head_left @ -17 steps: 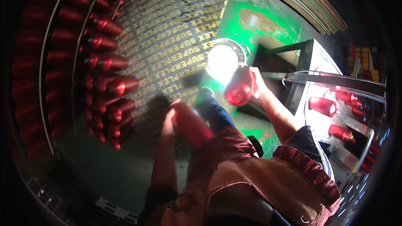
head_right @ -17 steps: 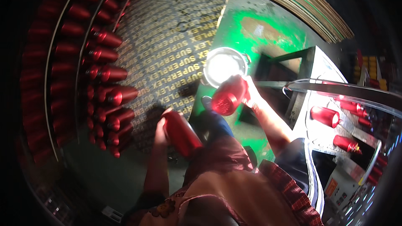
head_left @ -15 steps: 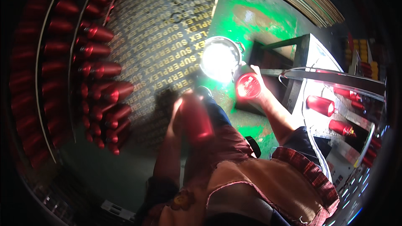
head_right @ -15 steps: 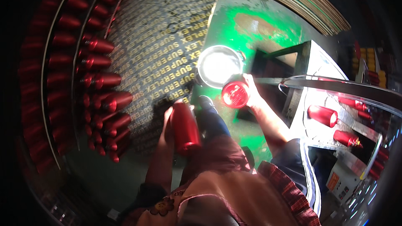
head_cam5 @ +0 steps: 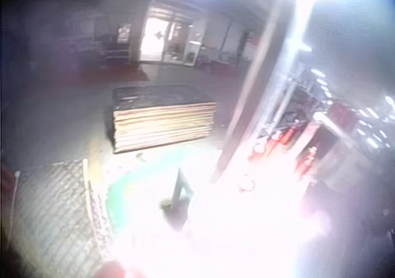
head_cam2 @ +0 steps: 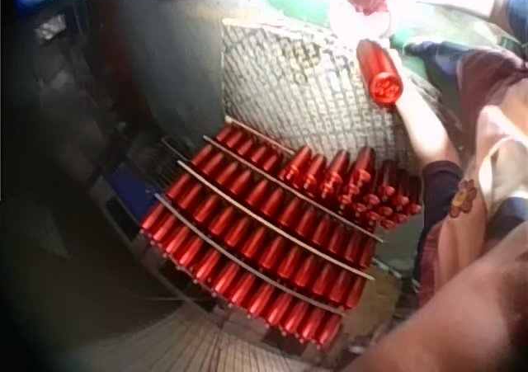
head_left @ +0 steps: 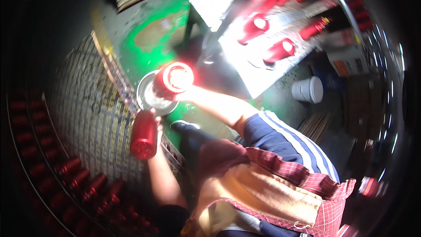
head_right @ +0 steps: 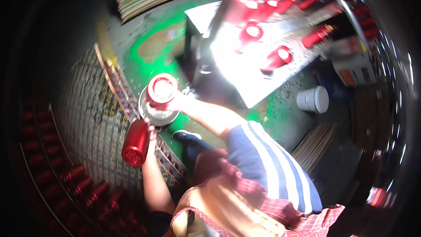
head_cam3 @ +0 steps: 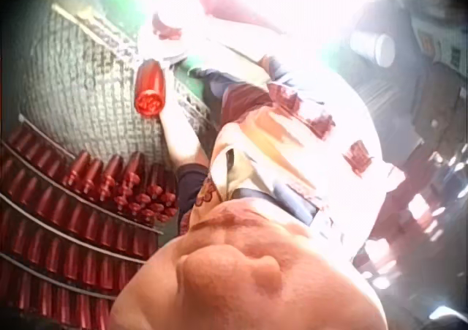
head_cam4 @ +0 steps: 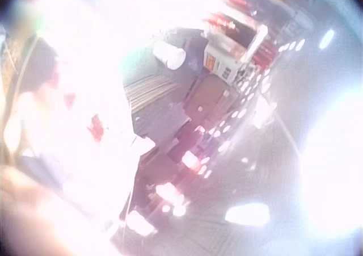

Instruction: The person repeatedly picks up red cylindrical cans from a tray, dips their open ends into a metal bowl containing a white substance, and places them back onto the tray. The process is repeated continuously with multiple cans.

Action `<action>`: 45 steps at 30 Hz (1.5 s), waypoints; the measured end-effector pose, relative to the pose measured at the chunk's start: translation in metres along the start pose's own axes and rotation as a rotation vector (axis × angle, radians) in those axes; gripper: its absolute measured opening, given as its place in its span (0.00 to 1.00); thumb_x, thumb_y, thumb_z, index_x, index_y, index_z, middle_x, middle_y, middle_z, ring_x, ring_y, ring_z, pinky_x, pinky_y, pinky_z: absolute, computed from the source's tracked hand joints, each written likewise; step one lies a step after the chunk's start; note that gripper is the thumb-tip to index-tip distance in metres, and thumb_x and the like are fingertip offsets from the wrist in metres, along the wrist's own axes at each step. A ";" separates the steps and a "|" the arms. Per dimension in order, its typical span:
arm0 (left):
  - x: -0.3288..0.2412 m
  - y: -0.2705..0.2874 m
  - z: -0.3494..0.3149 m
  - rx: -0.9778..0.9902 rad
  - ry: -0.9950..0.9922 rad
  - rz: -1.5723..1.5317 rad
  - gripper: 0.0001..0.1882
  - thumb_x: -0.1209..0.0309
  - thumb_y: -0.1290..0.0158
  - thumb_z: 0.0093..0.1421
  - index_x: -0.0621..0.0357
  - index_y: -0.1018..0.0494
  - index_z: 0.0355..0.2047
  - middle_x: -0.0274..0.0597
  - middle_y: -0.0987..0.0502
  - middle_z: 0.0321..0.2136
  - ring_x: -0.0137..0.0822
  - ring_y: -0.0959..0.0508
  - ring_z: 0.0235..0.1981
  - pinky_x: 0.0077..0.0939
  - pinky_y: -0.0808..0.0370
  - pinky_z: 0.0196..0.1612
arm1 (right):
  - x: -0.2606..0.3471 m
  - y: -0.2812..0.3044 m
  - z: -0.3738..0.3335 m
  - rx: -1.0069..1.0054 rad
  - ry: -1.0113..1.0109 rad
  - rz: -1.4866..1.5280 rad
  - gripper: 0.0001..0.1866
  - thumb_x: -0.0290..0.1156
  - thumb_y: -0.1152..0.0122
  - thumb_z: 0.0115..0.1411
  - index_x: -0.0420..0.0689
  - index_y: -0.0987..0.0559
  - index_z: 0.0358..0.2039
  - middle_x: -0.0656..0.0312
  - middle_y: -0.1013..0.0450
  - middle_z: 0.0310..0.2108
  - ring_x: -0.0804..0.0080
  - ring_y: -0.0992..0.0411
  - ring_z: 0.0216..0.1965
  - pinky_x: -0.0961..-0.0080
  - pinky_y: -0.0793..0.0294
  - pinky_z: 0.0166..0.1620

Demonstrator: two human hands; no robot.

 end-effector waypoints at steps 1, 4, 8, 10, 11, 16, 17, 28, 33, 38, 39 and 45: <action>-0.004 -0.003 -0.004 -0.007 -0.059 0.139 0.26 0.52 0.56 0.68 0.56 0.33 0.58 0.61 0.29 0.53 0.60 0.23 0.41 0.52 0.19 0.39 | 0.001 -0.009 -0.006 -0.058 0.044 -0.054 0.23 0.49 0.50 0.68 0.42 0.23 0.49 0.36 0.27 0.47 0.46 0.25 0.44 0.56 0.19 0.36; -0.021 -0.007 -0.028 -0.314 -0.448 0.391 0.27 0.48 0.60 0.67 0.53 0.28 0.54 0.51 0.23 0.49 0.49 0.19 0.40 0.49 0.19 0.41 | -0.008 -0.056 -0.051 -0.020 0.177 0.069 0.22 0.47 0.50 0.69 0.45 0.23 0.52 0.43 0.23 0.46 0.47 0.23 0.45 0.54 0.18 0.42; -0.005 -0.031 -0.065 -0.260 -0.473 0.835 0.30 0.45 0.55 0.64 0.46 0.36 0.61 0.45 0.27 0.54 0.48 0.25 0.53 0.52 0.25 0.55 | 0.010 -0.097 -0.164 0.000 0.394 -0.121 0.16 0.44 0.42 0.61 0.49 0.21 0.45 0.56 0.22 0.42 0.62 0.23 0.45 0.56 0.22 0.52; 0.016 -0.038 -0.091 -0.284 -0.503 0.964 0.31 0.48 0.52 0.65 0.50 0.38 0.63 0.47 0.27 0.53 0.47 0.24 0.51 0.48 0.24 0.54 | 0.021 -0.103 -0.242 0.002 0.468 -0.199 0.16 0.41 0.42 0.64 0.45 0.23 0.47 0.55 0.22 0.41 0.62 0.23 0.44 0.60 0.21 0.51; 0.030 -0.038 -0.101 -0.310 -0.509 0.998 0.33 0.49 0.52 0.65 0.55 0.39 0.63 0.48 0.27 0.52 0.46 0.24 0.50 0.45 0.23 0.54 | 0.030 -0.100 -0.283 -0.054 0.544 -0.278 0.16 0.39 0.41 0.65 0.42 0.24 0.48 0.55 0.23 0.41 0.62 0.23 0.43 0.61 0.21 0.51; 0.141 -0.048 -0.113 -0.279 -0.381 1.008 0.31 0.55 0.50 0.65 0.61 0.39 0.62 0.53 0.25 0.51 0.44 0.23 0.48 0.39 0.23 0.52 | 0.103 -0.101 -0.515 -0.551 0.912 -0.582 0.23 0.45 0.45 0.63 0.46 0.26 0.54 0.59 0.26 0.48 0.65 0.28 0.51 0.59 0.27 0.56; 0.169 -0.055 -0.099 -0.255 -0.349 1.041 0.31 0.56 0.49 0.64 0.62 0.39 0.61 0.54 0.25 0.51 0.44 0.23 0.48 0.39 0.23 0.52 | 0.127 -0.110 -0.562 -0.665 1.072 -0.660 0.24 0.44 0.44 0.63 0.46 0.27 0.56 0.60 0.26 0.47 0.66 0.28 0.50 0.60 0.26 0.55; 0.628 -0.215 0.227 0.447 -0.229 1.889 0.25 0.72 0.39 0.53 0.63 0.25 0.54 0.51 0.28 0.58 0.45 0.28 0.58 0.38 0.36 0.63 | 0.483 -0.186 -0.732 -1.592 1.459 -2.024 0.22 0.35 0.31 0.51 0.64 0.18 0.49 0.54 0.33 0.53 0.55 0.34 0.57 0.63 0.33 0.60; 0.801 -0.208 0.355 0.638 -0.450 2.327 0.22 0.67 0.35 0.52 0.44 0.20 0.50 0.46 0.31 0.60 0.47 0.30 0.55 0.38 0.33 0.60 | 0.584 -0.147 -0.739 -1.704 1.123 -1.919 0.24 0.40 0.32 0.52 0.71 0.20 0.52 0.55 0.41 0.63 0.44 0.41 0.61 0.57 0.37 0.64; 0.883 -0.171 0.435 0.556 -0.232 2.517 0.26 0.66 0.35 0.52 0.38 0.22 0.54 0.51 0.40 0.66 0.56 0.36 0.61 0.45 0.33 0.61 | 0.633 -0.143 -0.774 -1.579 1.275 -1.929 0.25 0.43 0.31 0.52 0.72 0.20 0.53 0.45 0.47 0.68 0.35 0.47 0.64 0.54 0.42 0.66; 0.896 -0.175 0.441 0.623 -0.311 2.473 0.26 0.68 0.36 0.52 0.38 0.22 0.54 0.54 0.41 0.66 0.57 0.36 0.62 0.45 0.33 0.62 | 0.640 -0.144 -0.783 -1.591 1.277 -1.943 0.24 0.43 0.31 0.53 0.71 0.20 0.53 0.44 0.47 0.68 0.35 0.48 0.65 0.54 0.42 0.66; 0.891 -0.190 0.383 0.706 -0.267 2.144 0.21 0.74 0.40 0.56 0.45 0.21 0.51 0.53 0.33 0.61 0.52 0.30 0.58 0.38 0.31 0.60 | 0.583 -0.142 -0.852 -0.969 1.899 -1.457 0.15 0.13 0.46 0.60 0.42 0.18 0.43 0.59 0.31 0.48 0.70 0.26 0.41 0.78 0.26 0.45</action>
Point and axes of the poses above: each hand's wrist, its own z-axis towards the middle knuckle, its own y-axis out of the back of the hand, x = y × z, the point moved 5 cm from there along z, towards the middle knuckle
